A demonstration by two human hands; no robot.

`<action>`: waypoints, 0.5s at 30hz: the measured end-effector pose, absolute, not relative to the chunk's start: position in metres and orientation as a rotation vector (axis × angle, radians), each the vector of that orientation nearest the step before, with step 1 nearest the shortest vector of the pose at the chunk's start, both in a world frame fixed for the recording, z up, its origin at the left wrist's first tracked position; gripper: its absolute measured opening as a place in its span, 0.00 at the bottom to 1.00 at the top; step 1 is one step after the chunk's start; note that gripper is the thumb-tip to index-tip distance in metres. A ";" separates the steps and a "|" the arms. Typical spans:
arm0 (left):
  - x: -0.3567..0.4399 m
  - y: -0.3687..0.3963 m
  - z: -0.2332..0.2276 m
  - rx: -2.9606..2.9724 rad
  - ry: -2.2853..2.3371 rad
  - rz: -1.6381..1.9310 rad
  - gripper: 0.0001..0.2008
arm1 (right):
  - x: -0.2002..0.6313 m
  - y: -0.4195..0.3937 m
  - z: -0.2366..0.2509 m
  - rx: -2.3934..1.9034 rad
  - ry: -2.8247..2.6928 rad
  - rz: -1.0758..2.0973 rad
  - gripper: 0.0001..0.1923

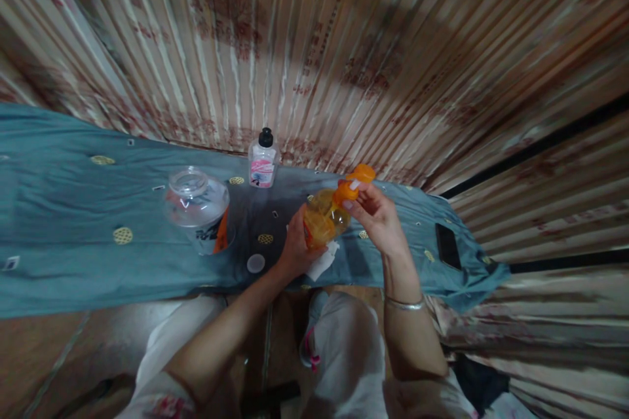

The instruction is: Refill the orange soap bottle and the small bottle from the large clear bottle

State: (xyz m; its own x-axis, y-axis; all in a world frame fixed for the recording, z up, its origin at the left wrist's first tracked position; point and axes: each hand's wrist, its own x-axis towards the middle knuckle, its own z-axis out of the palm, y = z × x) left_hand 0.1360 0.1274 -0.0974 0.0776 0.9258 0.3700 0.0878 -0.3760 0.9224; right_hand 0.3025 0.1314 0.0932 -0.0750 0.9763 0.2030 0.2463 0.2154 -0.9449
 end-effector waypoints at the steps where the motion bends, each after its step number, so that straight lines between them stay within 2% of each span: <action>1: 0.136 0.127 -0.098 1.595 1.031 1.386 0.59 | 0.300 0.132 0.091 -1.198 -1.507 0.939 0.28; 6: 0.135 0.126 -0.098 1.602 1.044 1.366 0.60 | 0.294 0.129 0.090 -1.138 -1.446 0.940 0.32; 11: 0.134 0.125 -0.096 1.635 1.064 1.352 0.60 | 0.296 0.128 0.089 -1.183 -1.473 0.987 0.28; 15: 0.129 0.126 -0.095 1.652 1.051 1.334 0.62 | 0.291 0.131 0.083 -1.169 -1.413 0.955 0.33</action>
State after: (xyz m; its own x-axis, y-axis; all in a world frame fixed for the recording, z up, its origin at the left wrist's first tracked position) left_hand 0.1288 0.1258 -0.0950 0.1181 0.9239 0.3639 0.1382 -0.3782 0.9154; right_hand 0.2907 0.1309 0.0834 -0.0044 0.9765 0.2153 0.1645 0.2131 -0.9631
